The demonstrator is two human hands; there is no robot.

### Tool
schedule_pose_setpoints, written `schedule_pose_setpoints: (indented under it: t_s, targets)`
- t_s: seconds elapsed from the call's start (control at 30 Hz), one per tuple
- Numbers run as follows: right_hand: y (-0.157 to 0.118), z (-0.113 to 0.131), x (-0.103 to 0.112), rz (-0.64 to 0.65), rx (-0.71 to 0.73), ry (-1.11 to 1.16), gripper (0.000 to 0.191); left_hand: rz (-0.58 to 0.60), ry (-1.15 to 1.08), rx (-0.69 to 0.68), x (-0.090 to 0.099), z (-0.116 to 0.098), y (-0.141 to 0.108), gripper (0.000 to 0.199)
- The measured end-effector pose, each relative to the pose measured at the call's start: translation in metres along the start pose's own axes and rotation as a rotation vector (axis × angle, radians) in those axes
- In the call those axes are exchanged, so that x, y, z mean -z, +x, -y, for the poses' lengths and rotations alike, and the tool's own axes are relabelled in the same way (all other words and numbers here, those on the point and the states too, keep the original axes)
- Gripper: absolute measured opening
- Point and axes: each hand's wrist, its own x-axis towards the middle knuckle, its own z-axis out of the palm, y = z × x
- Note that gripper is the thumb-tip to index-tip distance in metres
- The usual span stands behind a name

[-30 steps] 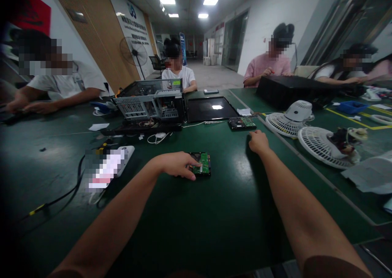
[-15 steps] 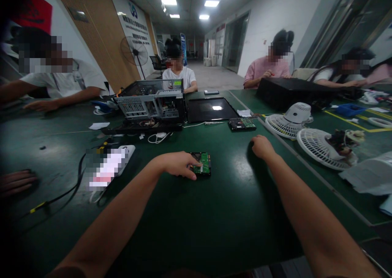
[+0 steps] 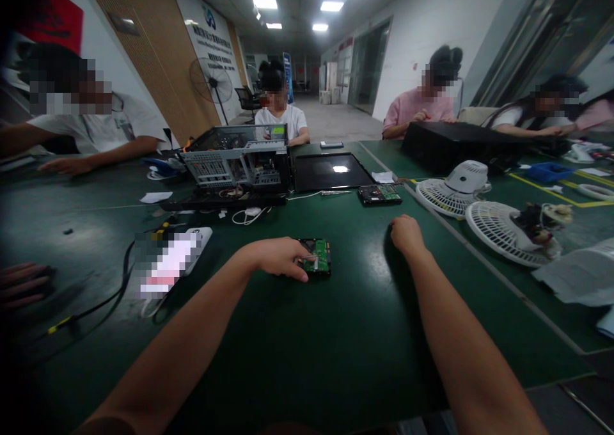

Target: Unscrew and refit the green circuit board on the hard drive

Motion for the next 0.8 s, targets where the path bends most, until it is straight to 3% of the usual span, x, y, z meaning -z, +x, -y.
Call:
schedule_pose_setpoints:
  t_s: [0.23, 0.4, 0.8]
  targets:
    - [-0.012, -0.001, -0.001, -0.064, 0.013, 0.102, 0.031, -0.017, 0.032, 0.011, -0.001, 0.0, 0.003, 0.062]
    - [-0.018, -0.01, 0.001, -0.113, -0.056, 0.124, 0.037, 0.007, 0.017, 0.019, 0.001, -0.001, 0.002, 0.062]
    - [-0.015, -0.006, 0.0, -0.059, 0.022, 0.12, 0.031, 0.005, 0.036, 0.011, -0.001, 0.002, 0.004, 0.06]
